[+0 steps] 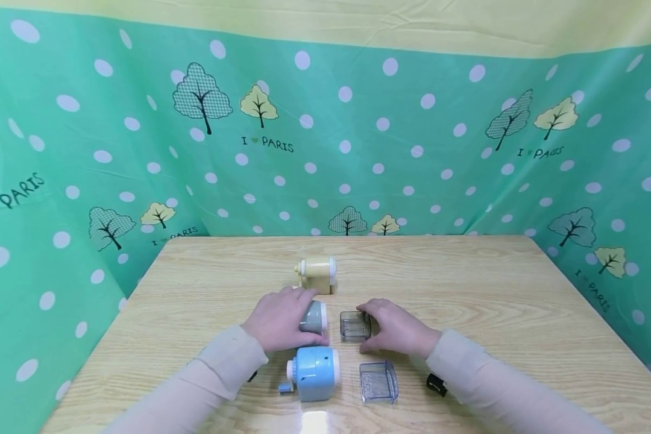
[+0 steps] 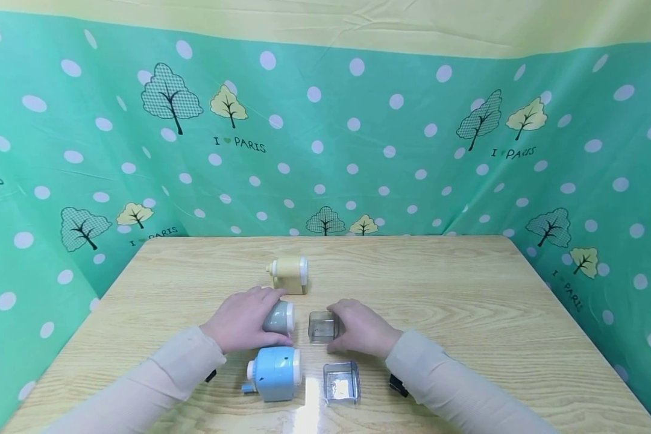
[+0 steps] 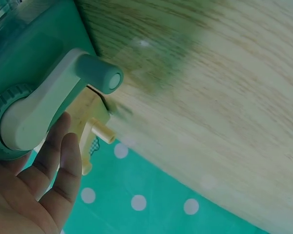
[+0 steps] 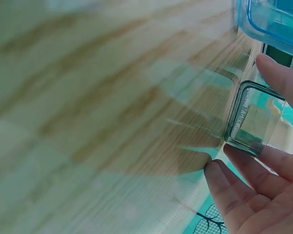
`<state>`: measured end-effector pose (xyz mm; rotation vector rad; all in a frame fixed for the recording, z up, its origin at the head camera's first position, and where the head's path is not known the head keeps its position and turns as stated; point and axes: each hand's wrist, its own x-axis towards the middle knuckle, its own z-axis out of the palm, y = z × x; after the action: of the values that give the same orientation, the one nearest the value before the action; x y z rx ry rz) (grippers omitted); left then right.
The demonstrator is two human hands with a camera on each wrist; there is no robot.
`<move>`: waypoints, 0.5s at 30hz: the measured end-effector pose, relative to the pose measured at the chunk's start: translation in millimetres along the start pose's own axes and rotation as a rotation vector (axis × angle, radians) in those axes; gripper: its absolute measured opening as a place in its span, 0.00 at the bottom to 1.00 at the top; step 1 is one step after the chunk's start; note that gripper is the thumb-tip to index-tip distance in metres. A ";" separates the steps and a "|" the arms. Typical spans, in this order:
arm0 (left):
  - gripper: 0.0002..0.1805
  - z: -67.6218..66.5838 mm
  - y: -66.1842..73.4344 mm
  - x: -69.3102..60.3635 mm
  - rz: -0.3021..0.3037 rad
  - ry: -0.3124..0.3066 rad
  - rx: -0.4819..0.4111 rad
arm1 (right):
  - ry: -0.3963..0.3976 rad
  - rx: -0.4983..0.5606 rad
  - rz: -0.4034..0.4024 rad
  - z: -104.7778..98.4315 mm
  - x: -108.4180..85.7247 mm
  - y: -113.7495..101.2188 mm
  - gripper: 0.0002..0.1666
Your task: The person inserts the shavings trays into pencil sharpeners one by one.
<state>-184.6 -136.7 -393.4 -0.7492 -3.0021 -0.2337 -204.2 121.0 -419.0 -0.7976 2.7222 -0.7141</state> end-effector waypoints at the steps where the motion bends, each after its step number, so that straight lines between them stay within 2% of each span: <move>1: 0.53 0.7 -0.4 0.0 -0.001 -0.002 0.005 | 0.000 -0.002 -0.003 0.0 -0.1 0.1 0.48; 7: 0.55 3.9 -2.5 -1.3 0.016 0.002 0.032 | 0.006 -0.015 -0.024 0.0 0.1 0.9 0.45; 15: 0.50 6.7 -4.3 -0.6 0.039 0.010 0.061 | 0.009 -0.018 -0.019 0.0 1.0 1.1 0.43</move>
<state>-186.1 -139.6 -400.7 -0.7967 -2.9670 -0.1433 -205.6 121.2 -419.6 -0.8278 2.7361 -0.6992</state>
